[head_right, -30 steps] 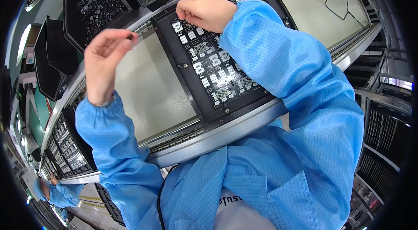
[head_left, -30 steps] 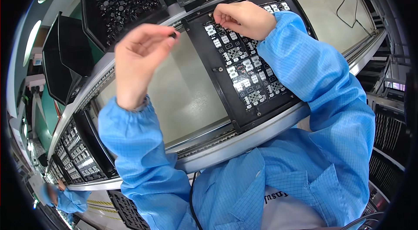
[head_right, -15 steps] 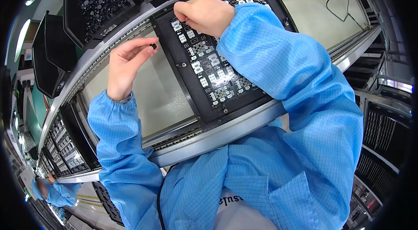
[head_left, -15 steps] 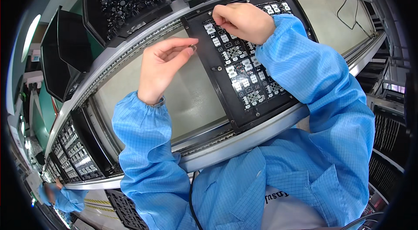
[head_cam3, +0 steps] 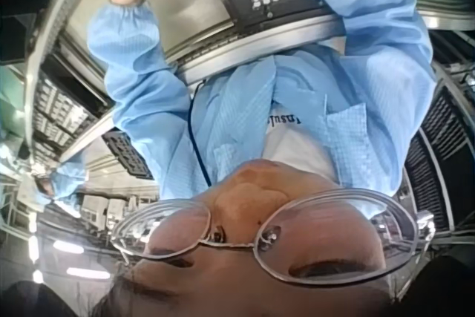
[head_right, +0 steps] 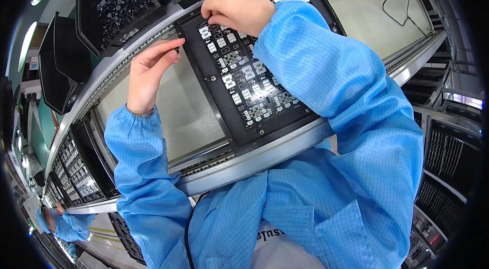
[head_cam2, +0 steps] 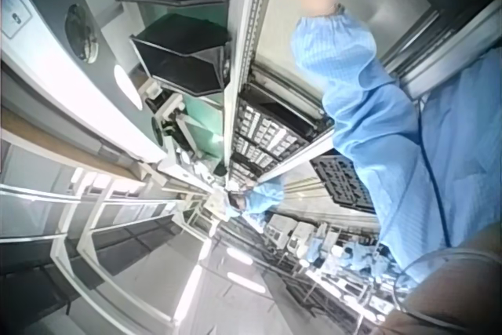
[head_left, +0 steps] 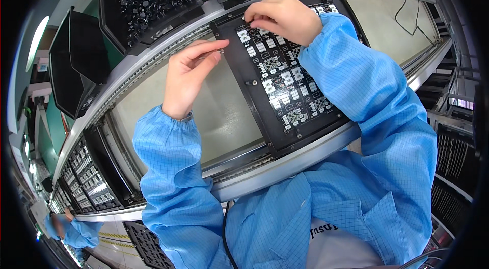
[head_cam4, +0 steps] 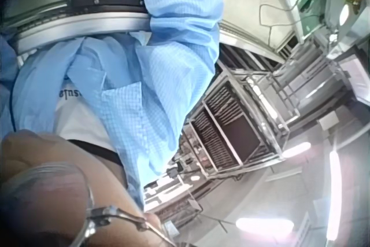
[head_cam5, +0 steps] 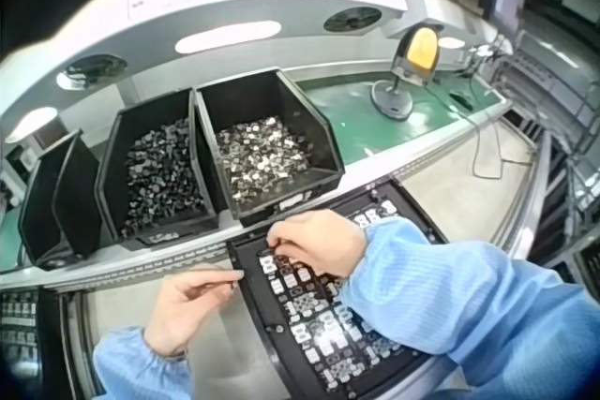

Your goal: Picking small electronic components from bins and placing them onto a PCB tray.

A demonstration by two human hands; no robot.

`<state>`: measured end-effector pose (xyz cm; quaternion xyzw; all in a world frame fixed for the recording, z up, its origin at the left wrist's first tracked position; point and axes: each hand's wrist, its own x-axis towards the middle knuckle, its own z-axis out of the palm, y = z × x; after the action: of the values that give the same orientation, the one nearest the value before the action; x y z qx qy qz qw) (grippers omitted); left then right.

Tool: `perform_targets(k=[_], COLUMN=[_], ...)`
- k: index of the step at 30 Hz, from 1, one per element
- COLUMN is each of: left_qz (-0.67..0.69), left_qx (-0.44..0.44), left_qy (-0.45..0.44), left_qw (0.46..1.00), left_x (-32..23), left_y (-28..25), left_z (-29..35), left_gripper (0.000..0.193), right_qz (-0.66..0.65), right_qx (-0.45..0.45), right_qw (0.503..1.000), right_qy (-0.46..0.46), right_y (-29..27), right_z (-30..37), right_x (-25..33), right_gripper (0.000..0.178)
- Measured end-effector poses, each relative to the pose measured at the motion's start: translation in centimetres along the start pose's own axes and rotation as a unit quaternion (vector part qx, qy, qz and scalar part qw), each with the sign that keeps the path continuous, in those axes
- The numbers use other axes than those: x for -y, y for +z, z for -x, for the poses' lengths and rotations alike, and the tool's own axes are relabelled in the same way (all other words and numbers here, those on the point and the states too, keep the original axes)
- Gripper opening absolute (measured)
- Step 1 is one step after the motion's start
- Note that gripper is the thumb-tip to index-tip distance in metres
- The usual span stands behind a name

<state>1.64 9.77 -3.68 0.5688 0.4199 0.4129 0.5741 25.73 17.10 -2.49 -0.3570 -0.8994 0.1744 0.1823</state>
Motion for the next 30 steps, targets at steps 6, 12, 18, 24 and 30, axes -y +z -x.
perform_targets(k=[6, 12, 18, 24, 30], left_qz=[0.019, -0.115, -0.305, -0.421, -0.48], left_qx=[-0.06, -0.059, -0.063, -0.057, -0.05], left_qy=[-0.022, 0.019, 0.16, 0.16, 0.13], left_qw=[0.998, 0.991, 0.937, 0.891, 0.866], left_x=[0.3, 0.6, 0.4, 0.5, 0.5], left_y=[0.9, 1.6, 3.3, 3.2, 2.7], left_z=[0.1, -1.0, -3.1, -4.1, -4.4], left_gripper=[0.025, 0.023, 0.017, 0.015, 0.014], right_qz=[0.063, 0.065, 0.04, -0.029, -0.084], right_qx=[-0.053, -0.048, -0.027, -0.121, -0.189], right_qw=[0.992, 0.995, 0.997, 0.991, 0.971], right_qy=[-0.092, -0.065, -0.06, -0.047, -0.12], right_y=[1.7, 2.0, 1.5, -3.6, -6.2], right_z=[-0.9, -1.4, -1.9, -1.3, -3.6], right_x=[-1.0, -0.8, -0.3, 1.2, 0.3], right_gripper=[0.014, 0.014, 0.015, 0.017, 0.014])
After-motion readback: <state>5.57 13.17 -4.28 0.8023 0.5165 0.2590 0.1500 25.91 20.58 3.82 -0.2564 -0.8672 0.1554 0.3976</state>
